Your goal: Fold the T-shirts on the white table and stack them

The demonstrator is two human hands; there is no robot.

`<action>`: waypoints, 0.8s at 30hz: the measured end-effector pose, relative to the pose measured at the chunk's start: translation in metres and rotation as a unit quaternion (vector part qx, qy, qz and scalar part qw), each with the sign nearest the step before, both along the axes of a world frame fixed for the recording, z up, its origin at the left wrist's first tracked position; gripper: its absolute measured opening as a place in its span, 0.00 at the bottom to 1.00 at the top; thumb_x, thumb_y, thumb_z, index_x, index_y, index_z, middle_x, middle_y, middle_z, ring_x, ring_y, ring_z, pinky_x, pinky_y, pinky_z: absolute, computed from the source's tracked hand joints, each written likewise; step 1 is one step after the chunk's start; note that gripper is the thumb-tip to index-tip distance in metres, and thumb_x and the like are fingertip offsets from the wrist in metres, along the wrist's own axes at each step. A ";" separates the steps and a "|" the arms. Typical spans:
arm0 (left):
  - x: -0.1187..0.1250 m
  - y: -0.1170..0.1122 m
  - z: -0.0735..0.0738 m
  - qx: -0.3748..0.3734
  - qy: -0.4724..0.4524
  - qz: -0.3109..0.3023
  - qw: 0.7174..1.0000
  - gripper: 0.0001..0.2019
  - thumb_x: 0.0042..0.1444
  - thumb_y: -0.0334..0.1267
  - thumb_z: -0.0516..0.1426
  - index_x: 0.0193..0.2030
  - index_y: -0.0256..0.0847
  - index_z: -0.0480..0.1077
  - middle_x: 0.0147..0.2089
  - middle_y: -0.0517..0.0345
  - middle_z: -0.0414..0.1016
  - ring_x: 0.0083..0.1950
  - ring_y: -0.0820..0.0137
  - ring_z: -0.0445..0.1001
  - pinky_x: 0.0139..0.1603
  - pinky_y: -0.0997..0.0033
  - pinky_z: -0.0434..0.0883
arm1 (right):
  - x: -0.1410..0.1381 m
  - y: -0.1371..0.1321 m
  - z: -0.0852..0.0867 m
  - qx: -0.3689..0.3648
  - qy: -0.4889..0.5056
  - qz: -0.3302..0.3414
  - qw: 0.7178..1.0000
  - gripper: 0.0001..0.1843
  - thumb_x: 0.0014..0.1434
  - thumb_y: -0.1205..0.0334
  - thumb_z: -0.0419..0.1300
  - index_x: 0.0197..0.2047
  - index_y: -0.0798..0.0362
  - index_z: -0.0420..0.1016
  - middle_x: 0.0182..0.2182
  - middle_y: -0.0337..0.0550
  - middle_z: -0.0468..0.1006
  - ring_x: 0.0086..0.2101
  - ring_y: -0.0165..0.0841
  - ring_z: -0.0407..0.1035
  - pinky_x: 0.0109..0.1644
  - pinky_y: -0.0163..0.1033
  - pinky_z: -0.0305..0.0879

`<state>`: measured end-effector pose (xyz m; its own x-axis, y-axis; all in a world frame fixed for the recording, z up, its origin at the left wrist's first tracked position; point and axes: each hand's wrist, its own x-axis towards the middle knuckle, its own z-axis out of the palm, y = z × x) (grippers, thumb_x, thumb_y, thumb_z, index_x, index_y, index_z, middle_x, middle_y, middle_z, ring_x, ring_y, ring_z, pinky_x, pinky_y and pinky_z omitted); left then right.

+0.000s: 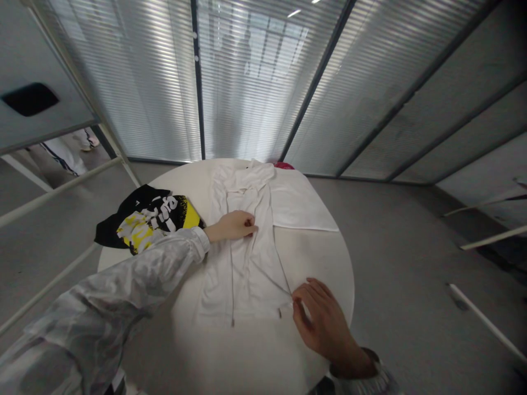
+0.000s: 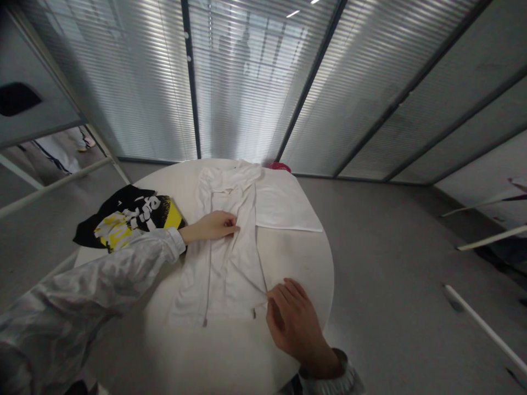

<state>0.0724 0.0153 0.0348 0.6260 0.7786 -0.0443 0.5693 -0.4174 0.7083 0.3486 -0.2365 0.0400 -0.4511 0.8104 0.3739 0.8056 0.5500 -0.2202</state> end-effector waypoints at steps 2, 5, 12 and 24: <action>0.001 -0.003 0.002 -0.074 -0.039 0.003 0.997 0.16 0.69 0.51 0.61 0.35 0.43 0.71 0.31 0.59 0.83 0.30 0.67 0.80 0.34 0.69 0.70 | -0.007 -0.002 0.000 0.001 0.029 -0.014 0.999 0.08 0.67 0.70 0.59 0.46 0.47 0.70 0.38 0.43 0.80 0.42 0.42 0.76 0.63 0.58 0.71; 0.003 -0.009 0.007 -0.212 -0.079 0.014 0.974 0.22 0.63 0.60 0.66 0.37 0.41 0.70 0.37 0.53 0.86 0.30 0.67 0.83 0.30 0.71 0.71 | -0.027 -0.002 0.001 -0.025 0.044 -0.025 0.998 0.14 0.68 0.62 0.66 0.55 0.48 0.72 0.47 0.49 0.82 0.49 0.47 0.76 0.63 0.60 0.71; 0.010 -0.019 0.008 -0.336 -0.153 0.008 0.929 0.26 0.53 0.59 0.74 0.36 0.40 0.70 0.31 0.54 0.83 0.29 0.65 0.85 0.29 0.72 0.77 | -0.060 0.007 0.003 -0.095 0.051 -0.039 0.993 0.10 0.68 0.63 0.69 0.51 0.47 0.75 0.48 0.48 0.80 0.50 0.47 0.74 0.55 0.53 0.72; 0.028 -0.029 0.019 -0.474 -0.278 0.029 0.835 0.28 0.52 0.55 0.77 0.42 0.38 0.71 0.39 0.51 0.84 0.35 0.60 0.87 0.43 0.54 0.86 | -0.039 0.009 -0.001 -0.031 0.089 -0.095 0.991 0.05 0.70 0.63 0.63 0.48 0.48 0.72 0.44 0.47 0.80 0.47 0.47 0.74 0.57 0.55 0.69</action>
<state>0.1004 -0.0140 0.0535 0.7178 0.5883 -0.3724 0.0428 0.4966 0.8670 0.3096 -0.2276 0.0387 -0.2203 0.8979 0.3810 0.8385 0.3739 -0.3963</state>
